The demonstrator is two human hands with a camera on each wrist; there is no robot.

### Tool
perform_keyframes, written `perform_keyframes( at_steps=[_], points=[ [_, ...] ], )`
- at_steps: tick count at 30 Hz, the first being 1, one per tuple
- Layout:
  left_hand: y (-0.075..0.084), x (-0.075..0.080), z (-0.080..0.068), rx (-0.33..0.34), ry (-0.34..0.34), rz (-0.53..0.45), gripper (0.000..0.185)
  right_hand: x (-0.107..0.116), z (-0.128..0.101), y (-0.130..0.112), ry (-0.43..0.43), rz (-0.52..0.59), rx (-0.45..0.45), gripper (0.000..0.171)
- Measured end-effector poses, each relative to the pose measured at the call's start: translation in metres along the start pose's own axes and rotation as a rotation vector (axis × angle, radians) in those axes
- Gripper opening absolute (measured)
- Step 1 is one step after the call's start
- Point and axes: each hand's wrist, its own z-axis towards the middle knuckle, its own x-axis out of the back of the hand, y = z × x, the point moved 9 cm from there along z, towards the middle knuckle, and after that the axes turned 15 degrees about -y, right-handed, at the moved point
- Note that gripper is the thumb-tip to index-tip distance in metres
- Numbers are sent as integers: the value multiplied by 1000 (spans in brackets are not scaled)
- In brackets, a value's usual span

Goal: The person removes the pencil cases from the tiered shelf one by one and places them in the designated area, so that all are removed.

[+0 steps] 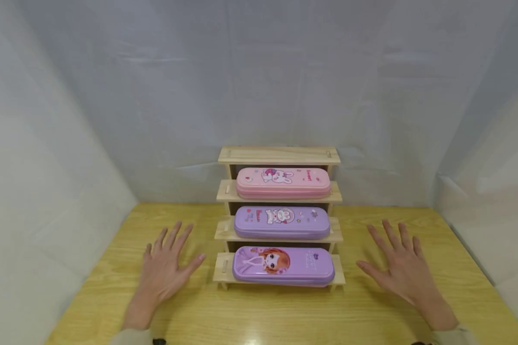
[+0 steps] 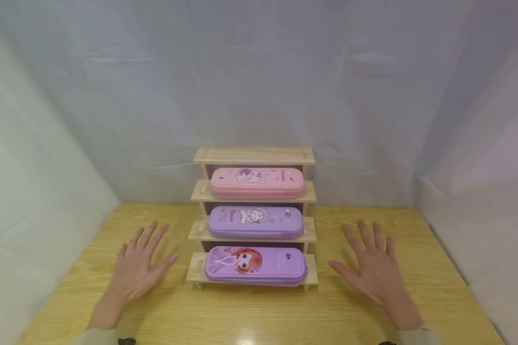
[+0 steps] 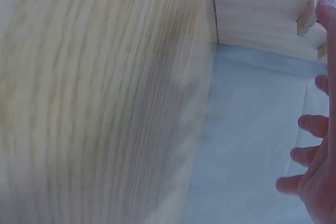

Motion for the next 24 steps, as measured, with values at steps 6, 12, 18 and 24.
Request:
perform_keyframes(
  at_steps=[6, 12, 18, 24],
  points=[
    [15, 0, 7, -117, 47, -261, 71, 6, 5, -17, 58, 84, 105, 93],
    [23, -5, 17, -170, 67, -473, 64, 6, 3, -27, 129, 199, 179, 89],
    [29, -9, 31, -195, 63, -666, 58, 9, 1, -38, 167, 375, 257, 83],
    [33, -14, 49, -214, 12, -784, 50, 16, 3, -53, 235, 443, 397, 79]
  ],
)
